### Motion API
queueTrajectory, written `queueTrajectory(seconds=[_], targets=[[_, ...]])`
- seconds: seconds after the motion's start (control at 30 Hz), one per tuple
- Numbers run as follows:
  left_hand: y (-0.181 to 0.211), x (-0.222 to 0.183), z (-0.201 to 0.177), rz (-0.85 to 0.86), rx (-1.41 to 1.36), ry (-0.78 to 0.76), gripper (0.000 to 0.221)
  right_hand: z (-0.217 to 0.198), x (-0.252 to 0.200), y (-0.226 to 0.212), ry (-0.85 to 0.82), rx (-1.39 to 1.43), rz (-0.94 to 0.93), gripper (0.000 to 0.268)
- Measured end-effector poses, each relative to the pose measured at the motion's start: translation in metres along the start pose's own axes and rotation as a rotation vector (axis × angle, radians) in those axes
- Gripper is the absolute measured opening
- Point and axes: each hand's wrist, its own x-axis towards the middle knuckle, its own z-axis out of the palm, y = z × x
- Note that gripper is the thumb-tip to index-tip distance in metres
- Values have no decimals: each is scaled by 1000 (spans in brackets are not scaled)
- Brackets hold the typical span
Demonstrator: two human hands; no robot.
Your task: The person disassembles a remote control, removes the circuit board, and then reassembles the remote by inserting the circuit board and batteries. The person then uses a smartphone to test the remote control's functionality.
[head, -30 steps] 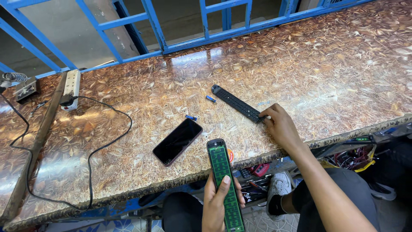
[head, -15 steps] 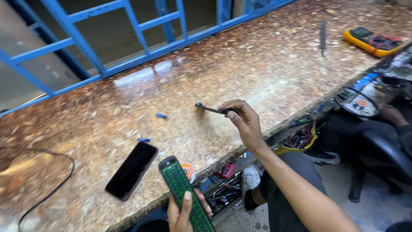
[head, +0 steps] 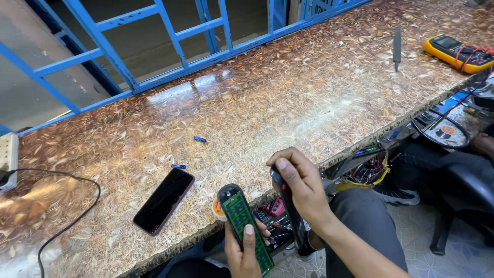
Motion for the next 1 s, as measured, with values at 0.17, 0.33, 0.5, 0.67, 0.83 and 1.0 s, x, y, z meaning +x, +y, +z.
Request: queueTrajectory(seconds=[0.17, 0.33, 0.5, 0.67, 0.83, 1.0], targets=[[15, -8, 15, -69, 210, 50, 33, 22, -4, 4, -62, 241, 198, 19], [16, -6, 11, -14, 261, 25, 40, 30, -11, 2, -70, 324, 233, 17], [16, -4, 1, 11, 436, 42, 38, 33, -22, -5, -164, 319, 192, 49], [30, -5, 6, -33, 278, 39, 35, 27, -28, -24, -201, -123, 165, 37], [40, -5, 4, 3, 266, -38, 40, 25, -25, -26, -290, -296, -9, 29], [45, -7, 5, 40, 263, -101, 42, 28, -29, -35, -324, -451, -126, 25]])
